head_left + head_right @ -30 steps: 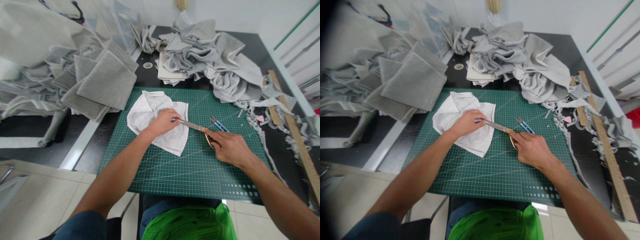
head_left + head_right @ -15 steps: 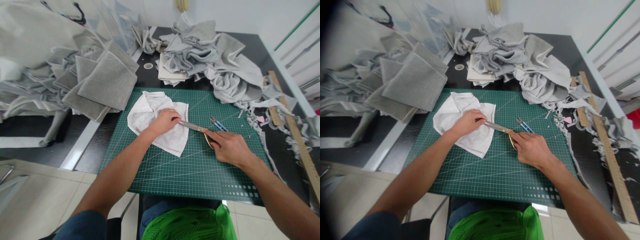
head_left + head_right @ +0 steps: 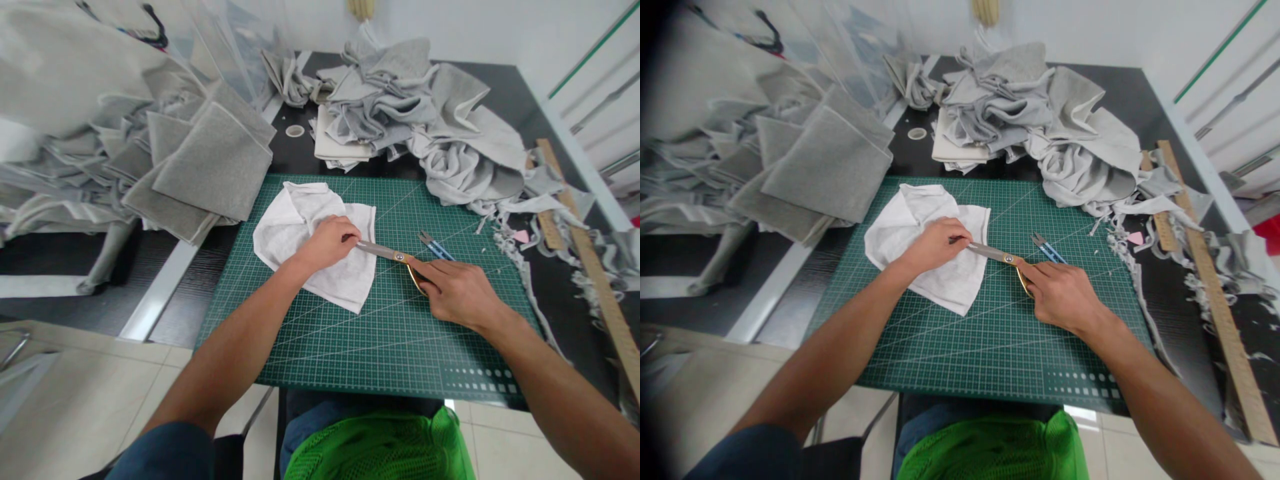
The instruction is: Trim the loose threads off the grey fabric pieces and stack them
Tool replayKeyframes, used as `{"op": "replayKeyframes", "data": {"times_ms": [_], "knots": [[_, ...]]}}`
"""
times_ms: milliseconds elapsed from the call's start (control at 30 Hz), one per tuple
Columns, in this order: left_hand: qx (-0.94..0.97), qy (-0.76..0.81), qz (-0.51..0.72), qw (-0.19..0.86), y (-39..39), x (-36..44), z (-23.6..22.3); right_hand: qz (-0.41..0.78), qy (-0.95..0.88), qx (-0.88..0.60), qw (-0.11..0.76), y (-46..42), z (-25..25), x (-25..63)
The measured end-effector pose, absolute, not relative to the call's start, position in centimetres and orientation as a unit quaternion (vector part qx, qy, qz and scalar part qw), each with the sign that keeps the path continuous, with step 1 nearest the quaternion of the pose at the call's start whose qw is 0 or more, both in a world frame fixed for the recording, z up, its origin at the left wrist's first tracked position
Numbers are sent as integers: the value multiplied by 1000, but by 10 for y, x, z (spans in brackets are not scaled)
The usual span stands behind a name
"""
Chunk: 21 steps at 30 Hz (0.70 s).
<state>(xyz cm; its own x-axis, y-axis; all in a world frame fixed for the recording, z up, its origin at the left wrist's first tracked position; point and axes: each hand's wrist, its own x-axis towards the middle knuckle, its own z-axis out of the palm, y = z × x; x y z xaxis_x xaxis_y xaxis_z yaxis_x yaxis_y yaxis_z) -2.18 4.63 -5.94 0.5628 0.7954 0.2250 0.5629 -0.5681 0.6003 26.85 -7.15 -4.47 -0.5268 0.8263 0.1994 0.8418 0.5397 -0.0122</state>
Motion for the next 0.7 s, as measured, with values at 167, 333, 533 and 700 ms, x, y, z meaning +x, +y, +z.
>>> {"op": "replayKeyframes", "data": {"times_ms": [167, 333, 533, 700], "knots": [[852, 391, 254, 240, 47, -23, -62, -37, -878, -468, 93, -71, -45, 270], [856, 388, 240, 244, 48, -25, -63, -36, -882, -461, 91, -70, -45, 271], [864, 372, 228, 251, 50, -28, -63, -30, -886, -456, 85, -70, -46, 273], [865, 373, 224, 248, 49, -30, -62, -14, -880, -466, 90, -70, -45, 272]]}}
